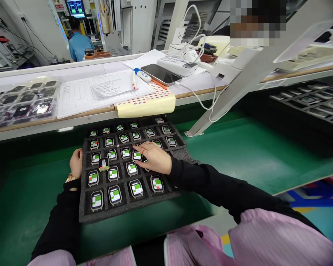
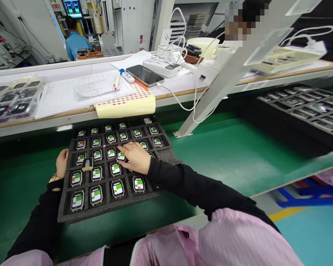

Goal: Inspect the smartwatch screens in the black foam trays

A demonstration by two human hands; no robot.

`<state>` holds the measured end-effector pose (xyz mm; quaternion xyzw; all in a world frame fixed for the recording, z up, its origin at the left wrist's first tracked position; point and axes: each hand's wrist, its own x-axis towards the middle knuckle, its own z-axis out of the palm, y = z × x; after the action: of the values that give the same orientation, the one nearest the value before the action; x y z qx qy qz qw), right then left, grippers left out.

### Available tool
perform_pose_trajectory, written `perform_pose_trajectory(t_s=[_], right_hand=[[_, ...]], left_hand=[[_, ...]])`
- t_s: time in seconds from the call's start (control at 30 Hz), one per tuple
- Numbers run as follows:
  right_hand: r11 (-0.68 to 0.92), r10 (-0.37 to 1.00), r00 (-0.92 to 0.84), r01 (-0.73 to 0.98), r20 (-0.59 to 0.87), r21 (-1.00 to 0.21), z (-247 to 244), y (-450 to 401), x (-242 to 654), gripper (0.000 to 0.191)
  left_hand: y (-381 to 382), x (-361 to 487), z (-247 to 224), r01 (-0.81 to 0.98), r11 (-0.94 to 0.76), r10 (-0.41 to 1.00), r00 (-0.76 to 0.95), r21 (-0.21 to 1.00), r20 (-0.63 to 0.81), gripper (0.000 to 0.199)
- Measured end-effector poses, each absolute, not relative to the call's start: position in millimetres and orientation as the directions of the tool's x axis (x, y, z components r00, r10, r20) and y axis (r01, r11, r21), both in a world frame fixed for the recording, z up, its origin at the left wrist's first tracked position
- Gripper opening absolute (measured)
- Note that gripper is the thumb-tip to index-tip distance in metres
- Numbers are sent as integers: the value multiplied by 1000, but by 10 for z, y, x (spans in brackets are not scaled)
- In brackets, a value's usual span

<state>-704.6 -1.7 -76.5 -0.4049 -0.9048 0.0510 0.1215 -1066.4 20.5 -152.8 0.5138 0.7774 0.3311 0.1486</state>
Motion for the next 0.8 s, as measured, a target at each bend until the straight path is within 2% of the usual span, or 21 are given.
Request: perform_pose_trajectory(t_s=[0.13, 0.33, 0.5, 0.57, 0.67, 0.8], right_hand=[[631, 770, -625, 715, 129, -301, -623, -116, -6883, 50], [572, 759, -650, 648, 26, -503, -431, -478, -6317, 52], [473, 833, -553, 730, -20, -493, -459, -771, -6049, 44], [489, 827, -562, 725, -7, -484, -457, -830, -6010, 49], [551, 819, -554, 687, 149, -474, -355, -865, -5967, 57], [603, 788, -403, 658, 466, -451, -113, -879, -5879, 37]], left_hand=[[205, -10666, -1540, 704, 258, 896, -430, 661, 108, 32], [215, -10682, -1555, 703, 266, 895, -435, 659, 103, 34], [227, -10684, -1546, 690, 264, 891, -442, 674, 103, 32], [221, -10679, -1536, 684, 262, 890, -445, 681, 104, 30], [202, -10667, -1522, 673, 251, 890, -444, 696, 108, 28], [183, -10646, -1475, 651, 222, 898, -427, 725, 109, 27]])
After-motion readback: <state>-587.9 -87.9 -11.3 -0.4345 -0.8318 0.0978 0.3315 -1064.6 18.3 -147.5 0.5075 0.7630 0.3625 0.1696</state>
